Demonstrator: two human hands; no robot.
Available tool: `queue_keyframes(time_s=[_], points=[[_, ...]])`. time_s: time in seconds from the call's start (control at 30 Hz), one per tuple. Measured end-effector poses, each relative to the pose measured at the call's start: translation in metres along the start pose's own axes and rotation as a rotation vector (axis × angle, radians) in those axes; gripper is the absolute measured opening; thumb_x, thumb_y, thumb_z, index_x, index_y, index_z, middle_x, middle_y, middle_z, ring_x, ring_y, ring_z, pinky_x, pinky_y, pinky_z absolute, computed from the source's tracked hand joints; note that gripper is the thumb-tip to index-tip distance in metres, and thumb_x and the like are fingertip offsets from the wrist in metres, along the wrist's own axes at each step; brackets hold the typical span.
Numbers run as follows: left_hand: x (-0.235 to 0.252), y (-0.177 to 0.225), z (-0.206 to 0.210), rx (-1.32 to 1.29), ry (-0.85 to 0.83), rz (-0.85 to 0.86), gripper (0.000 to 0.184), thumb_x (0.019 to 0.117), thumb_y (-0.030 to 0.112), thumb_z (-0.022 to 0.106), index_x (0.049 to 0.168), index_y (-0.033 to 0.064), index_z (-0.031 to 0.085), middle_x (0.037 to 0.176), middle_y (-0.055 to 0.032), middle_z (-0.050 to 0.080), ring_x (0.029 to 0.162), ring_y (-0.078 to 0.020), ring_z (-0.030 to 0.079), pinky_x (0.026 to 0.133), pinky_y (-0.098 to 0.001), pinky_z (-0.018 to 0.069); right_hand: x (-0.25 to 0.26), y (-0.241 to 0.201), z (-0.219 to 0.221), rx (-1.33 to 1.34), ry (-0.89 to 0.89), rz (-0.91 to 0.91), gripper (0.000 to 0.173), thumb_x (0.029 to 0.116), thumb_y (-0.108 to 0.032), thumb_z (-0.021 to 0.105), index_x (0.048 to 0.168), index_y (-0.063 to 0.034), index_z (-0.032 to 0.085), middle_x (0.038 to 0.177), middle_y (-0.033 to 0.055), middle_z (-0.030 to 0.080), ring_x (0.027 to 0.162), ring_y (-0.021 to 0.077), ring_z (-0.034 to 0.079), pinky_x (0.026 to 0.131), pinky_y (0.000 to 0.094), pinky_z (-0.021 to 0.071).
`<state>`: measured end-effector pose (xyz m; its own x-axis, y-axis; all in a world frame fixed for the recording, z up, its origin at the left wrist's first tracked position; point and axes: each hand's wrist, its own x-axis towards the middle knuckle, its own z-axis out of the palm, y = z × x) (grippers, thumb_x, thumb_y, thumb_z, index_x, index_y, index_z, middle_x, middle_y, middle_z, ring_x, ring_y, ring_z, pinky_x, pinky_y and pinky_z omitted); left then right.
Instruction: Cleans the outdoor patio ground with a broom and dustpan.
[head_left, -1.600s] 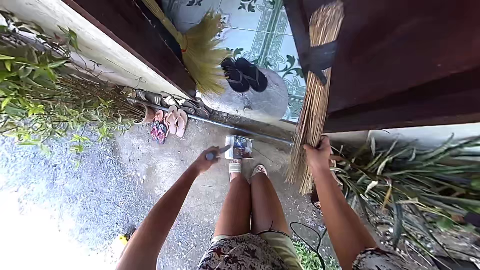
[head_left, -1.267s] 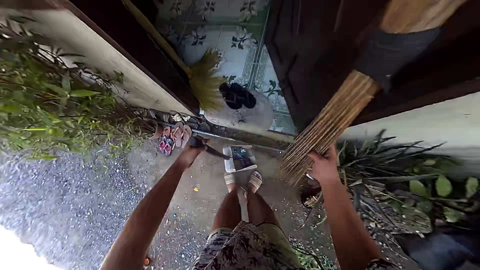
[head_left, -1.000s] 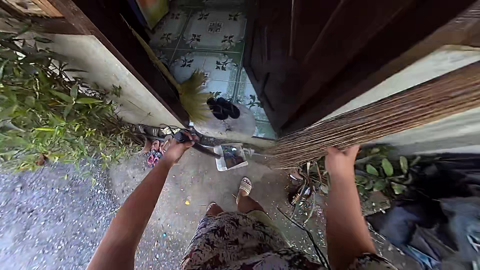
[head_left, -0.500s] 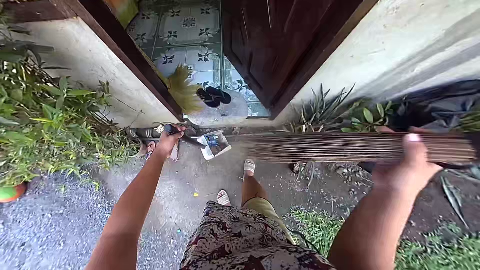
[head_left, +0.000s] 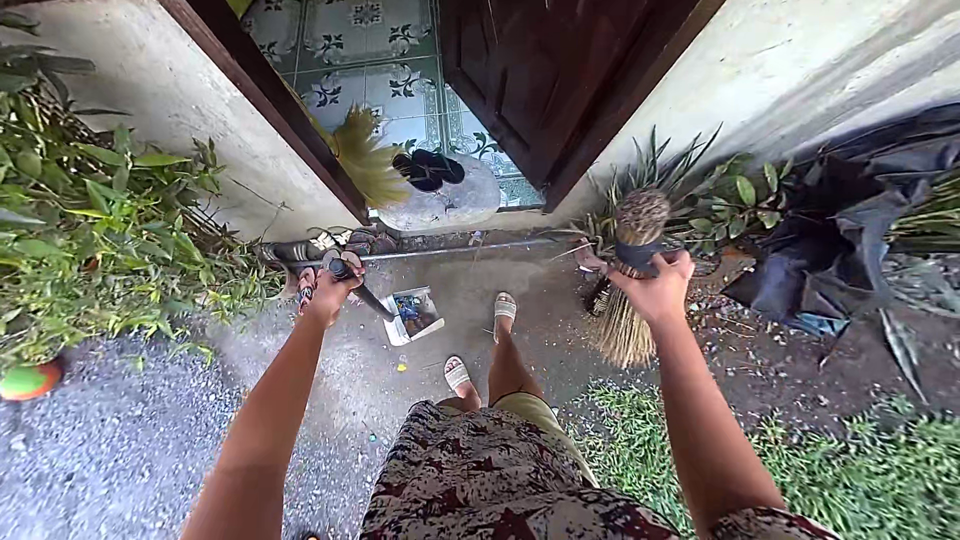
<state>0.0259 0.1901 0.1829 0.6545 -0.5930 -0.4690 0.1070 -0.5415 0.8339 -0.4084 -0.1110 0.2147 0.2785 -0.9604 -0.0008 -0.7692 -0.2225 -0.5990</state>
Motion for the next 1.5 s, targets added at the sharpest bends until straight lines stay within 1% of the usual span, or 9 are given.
queue_keyframes(time_s=[0.27,0.37,0.47,0.6,0.83,1.0,1.1,1.27,1.5], points=[[-0.015,0.0,0.002,-0.012,0.011,-0.002,0.019,0.0947,-0.01,0.06,0.111,-0.002,0.058,0.11,-0.0098,0.065,0.094,-0.0121,0.061,0.085,-0.0303,0.0525,-0.012,-0.012,-0.007,-0.366,-0.417,0.318,0.08,0.0841,-0.054,0.079,0.137,0.0012,0.058,0.134,0.0316,0.06,0.129,0.0485,0.054,0.103,0.0676,0.0398],[-0.012,-0.005,0.004,-0.003,-0.004,0.01,0.021,0.0944,-0.009,0.061,0.114,-0.0027,0.057,0.115,-0.0119,0.064,0.101,-0.015,0.061,0.088,-0.0333,0.0524,-0.012,0.009,-0.003,-0.144,-0.377,0.312,0.076,0.0844,-0.041,0.084,0.139,0.0036,0.055,0.134,0.0328,0.059,0.128,0.0466,0.055,0.109,0.0651,0.0379],[-0.007,-0.008,0.013,0.014,-0.016,-0.018,0.023,0.0943,-0.008,0.062,0.116,-0.0002,0.059,0.118,-0.0104,0.064,0.1,-0.0145,0.06,0.082,-0.0329,0.0519,-0.019,0.026,0.006,0.096,-0.372,0.341,0.048,0.0926,-0.022,0.077,0.128,0.0037,0.059,0.094,0.0146,0.066,0.069,0.0147,0.058,0.065,0.0336,0.0498],[0.002,-0.012,0.029,0.076,-0.054,-0.049,0.029,0.0943,-0.004,0.064,0.122,0.0014,0.059,0.126,-0.0113,0.064,0.107,-0.0161,0.061,0.084,-0.035,0.0526,-0.046,0.028,0.006,0.31,-0.442,0.559,0.031,0.1013,-0.019,0.065,0.121,0.0043,0.061,0.079,0.0039,0.062,0.053,0.0015,0.041,0.049,0.0193,0.0334],[0.021,-0.01,0.054,0.072,-0.088,-0.077,0.036,0.0929,-0.007,0.062,0.128,-0.0009,0.056,0.134,-0.0145,0.059,0.113,-0.0179,0.058,0.087,-0.0355,0.0513,-0.071,0.033,0.029,0.936,-0.304,0.898,0.033,0.109,-0.006,0.037,0.141,0.0,0.043,0.118,0.0183,0.071,0.1,0.024,0.073,0.078,0.036,0.0602],[0.028,-0.005,0.055,0.075,-0.083,-0.111,0.033,0.0932,-0.008,0.062,0.125,0.0,0.057,0.132,-0.0138,0.06,0.111,-0.0161,0.058,0.086,-0.0338,0.0514,-0.076,0.038,0.067,1.366,-0.396,0.965,0.049,0.0992,-0.032,0.02,0.14,-0.0188,0.045,0.111,0.0121,0.069,0.094,0.0298,0.071,0.075,0.0488,0.0594],[0.03,-0.005,0.054,0.056,-0.086,-0.12,0.033,0.0931,-0.008,0.062,0.124,0.0006,0.056,0.129,-0.0127,0.06,0.109,-0.016,0.059,0.084,-0.0337,0.0525,-0.066,0.02,0.084,1.23,-0.483,1.022,0.052,0.1093,-0.051,0.017,0.133,-0.0154,0.046,0.107,0.0112,0.066,0.089,0.0269,0.069,0.073,0.0475,0.059],[0.048,-0.019,0.068,0.036,-0.046,-0.078,0.031,0.0897,-0.01,0.062,0.119,-0.003,0.058,0.118,-0.0112,0.063,0.092,-0.0093,0.06,0.074,-0.0249,0.0511,-0.036,0.029,0.133,1.118,-0.603,1.175,0.025,0.108,-0.023,0.031,0.106,-0.008,0.05,0.09,0.0102,0.062,0.079,0.0213,0.066,0.069,0.0384,0.0586],[0.064,-0.047,0.097,0.143,-0.092,-0.026,0.034,0.0878,-0.01,0.064,0.122,-0.0128,0.06,0.126,-0.0238,0.064,0.115,-0.0216,0.062,0.102,-0.0339,0.0487,-0.04,-0.039,0.131,1.106,-0.743,1.097,0.014,0.1033,-0.011,0.037,0.11,-0.0135,0.049,0.072,0.0003,0.062,0.061,0.0116,0.064,0.055,0.0315,0.0555]])
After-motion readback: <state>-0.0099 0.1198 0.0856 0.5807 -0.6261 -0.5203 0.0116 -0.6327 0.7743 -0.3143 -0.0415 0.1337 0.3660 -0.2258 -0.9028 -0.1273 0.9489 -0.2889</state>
